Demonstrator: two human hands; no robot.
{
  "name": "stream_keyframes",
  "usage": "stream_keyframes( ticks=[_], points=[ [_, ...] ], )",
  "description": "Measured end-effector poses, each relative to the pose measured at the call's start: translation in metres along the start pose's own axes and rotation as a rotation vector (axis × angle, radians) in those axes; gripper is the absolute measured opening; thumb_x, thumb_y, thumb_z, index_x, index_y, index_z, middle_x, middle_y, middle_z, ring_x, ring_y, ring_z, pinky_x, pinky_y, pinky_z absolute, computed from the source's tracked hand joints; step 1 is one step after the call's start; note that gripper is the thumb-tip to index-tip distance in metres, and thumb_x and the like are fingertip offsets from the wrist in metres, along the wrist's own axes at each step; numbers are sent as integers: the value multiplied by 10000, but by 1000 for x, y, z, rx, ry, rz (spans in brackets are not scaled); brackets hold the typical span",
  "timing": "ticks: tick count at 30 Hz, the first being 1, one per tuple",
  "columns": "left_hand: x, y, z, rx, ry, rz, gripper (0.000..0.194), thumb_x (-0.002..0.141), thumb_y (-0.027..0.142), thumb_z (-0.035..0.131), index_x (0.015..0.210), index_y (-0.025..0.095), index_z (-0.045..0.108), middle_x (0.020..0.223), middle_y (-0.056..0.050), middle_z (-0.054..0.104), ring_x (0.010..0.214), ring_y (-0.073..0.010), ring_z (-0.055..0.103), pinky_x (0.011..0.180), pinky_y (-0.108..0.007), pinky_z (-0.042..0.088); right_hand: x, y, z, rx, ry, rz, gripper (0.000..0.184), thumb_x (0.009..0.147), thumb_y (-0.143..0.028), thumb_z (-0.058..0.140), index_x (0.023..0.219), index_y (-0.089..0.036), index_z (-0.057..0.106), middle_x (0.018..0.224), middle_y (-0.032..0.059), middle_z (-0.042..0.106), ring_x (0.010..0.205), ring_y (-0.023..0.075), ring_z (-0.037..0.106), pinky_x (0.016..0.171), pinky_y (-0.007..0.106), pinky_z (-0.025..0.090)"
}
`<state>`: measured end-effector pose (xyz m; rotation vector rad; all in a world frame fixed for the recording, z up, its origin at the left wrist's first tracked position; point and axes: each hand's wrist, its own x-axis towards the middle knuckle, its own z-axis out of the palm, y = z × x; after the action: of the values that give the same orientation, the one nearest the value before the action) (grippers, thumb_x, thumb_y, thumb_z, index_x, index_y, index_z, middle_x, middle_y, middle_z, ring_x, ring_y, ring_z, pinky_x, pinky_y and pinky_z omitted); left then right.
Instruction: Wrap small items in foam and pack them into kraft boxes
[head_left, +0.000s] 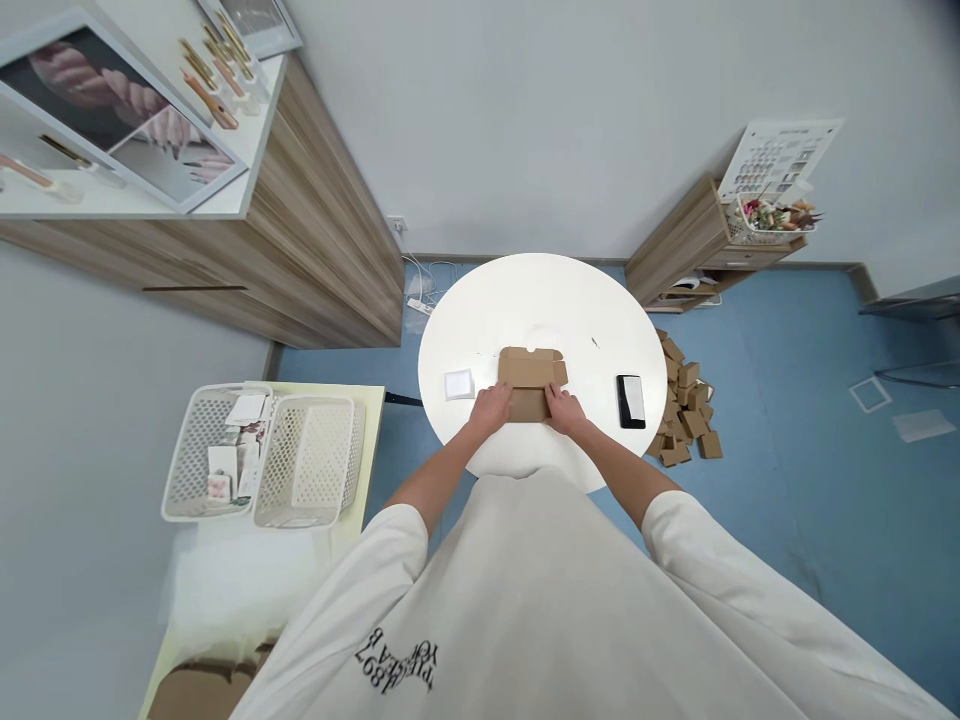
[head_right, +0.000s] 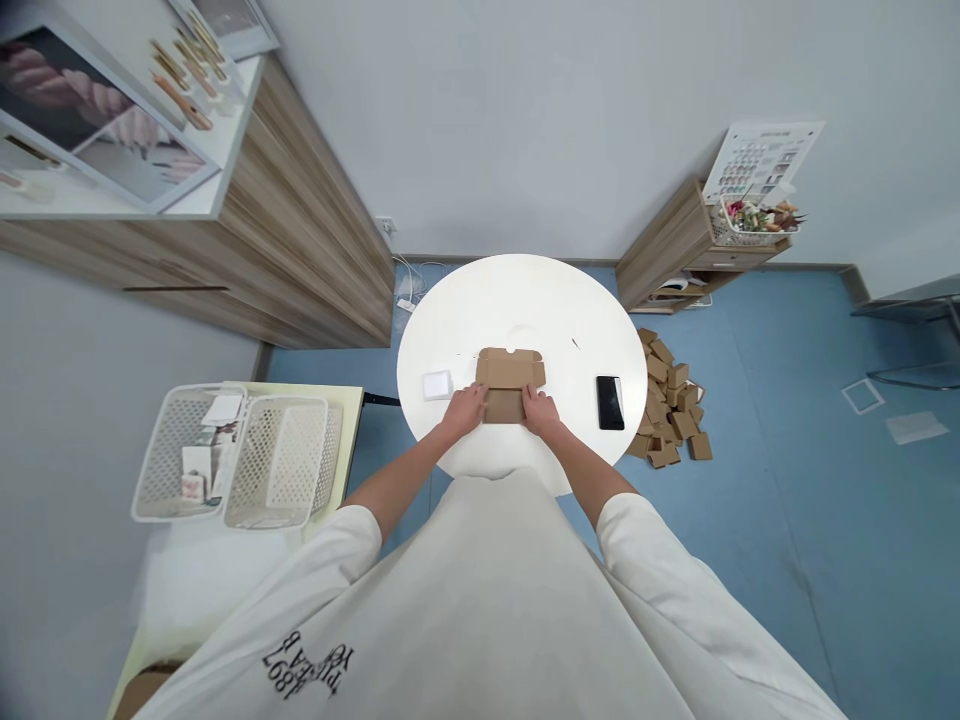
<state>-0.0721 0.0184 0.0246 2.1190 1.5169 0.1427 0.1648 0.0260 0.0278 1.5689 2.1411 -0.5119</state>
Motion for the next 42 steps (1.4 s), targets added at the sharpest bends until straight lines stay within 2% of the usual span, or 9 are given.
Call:
stream_keyframes(
  ticks=[2, 5, 8, 13, 18, 25, 30, 37, 42],
  points=[
    [-2, -15, -10, -49, 126, -150, 413, 1007, 254, 417, 1416, 203, 453, 1458, -158, 483, 1268, -306, 520, 1038, -419, 388, 0, 0, 0, -4, 6, -1, 926, 842, -357, 717, 1582, -180, 189, 1596, 194, 276, 1183, 331, 517, 948, 404, 444],
    [-4, -43, -23, -98, 290, -534, 399, 999, 314, 452, 1369, 164, 464, 1412, -183, 503, 1285, -334, 501, 1043, -440, 405, -1, -1, 0, -16, 14, 2, 918, 840, -353, 720, 1577, -173, 204, 1601, 191, 273, 1167, 323, 521, 944, 399, 451],
    [-4, -69, -27, -174, 294, -849, 454, 965, 389, 534, 1349, 163, 447, 1384, -196, 516, 1284, -369, 504, 1006, -468, 439, -1, -1, 0, -20, 10, 8, 915, 840, -352, 721, 1576, -171, 207, 1599, 189, 276, 1158, 316, 522, 940, 394, 457],
    [1, -85, -23, -314, 106, -941, 528, 890, 471, 652, 1292, 188, 460, 1346, -186, 554, 1247, -369, 553, 952, -447, 478, 0, -2, -1, -26, -8, 24, 918, 851, -356, 709, 1584, -192, 181, 1605, 185, 258, 1174, 314, 512, 948, 395, 452],
    [12, -80, -20, -285, 65, -1008, 533, 849, 479, 698, 1242, 197, 473, 1398, -205, 503, 1269, -376, 540, 961, -451, 467, -1, -3, -1, -43, -11, 28, 906, 857, -364, 703, 1581, -176, 192, 1609, 184, 251, 1175, 314, 510, 954, 394, 452],
    [13, -78, -19, -367, 130, -921, 385, 871, 393, 684, 1148, 253, 458, 1148, -90, 665, 1168, -295, 613, 950, -394, 454, -1, -5, -3, -24, -6, 31, 902, 844, -329, 706, 1577, -177, 203, 1601, 188, 263, 1173, 319, 516, 941, 399, 456],
    [11, -43, -13, -631, 243, -667, 219, 924, 382, 585, 1079, 248, 506, 1035, -35, 688, 906, -180, 676, 778, -289, 497, -2, -3, -3, 26, 6, 29, 902, 829, -307, 717, 1573, -208, 217, 1591, 176, 290, 1168, 325, 523, 937, 406, 458],
    [23, 34, 12, -481, -20, -476, 195, 855, 319, 691, 988, 240, 573, 1008, -45, 714, 941, -224, 675, 803, -323, 492, -3, -1, -4, 71, 15, 29, 881, 825, -312, 738, 1548, -218, 244, 1577, 174, 308, 1189, 327, 519, 953, 406, 446],
    [27, 58, 27, -267, -154, -476, 334, 898, 310, 658, 1182, 204, 520, 1085, -118, 692, 1012, -294, 674, 816, -370, 489, -4, 1, -3, 91, 22, 30, 875, 824, -315, 747, 1539, -207, 255, 1562, 175, 332, 1190, 318, 516, 955, 395, 439]
  ],
)
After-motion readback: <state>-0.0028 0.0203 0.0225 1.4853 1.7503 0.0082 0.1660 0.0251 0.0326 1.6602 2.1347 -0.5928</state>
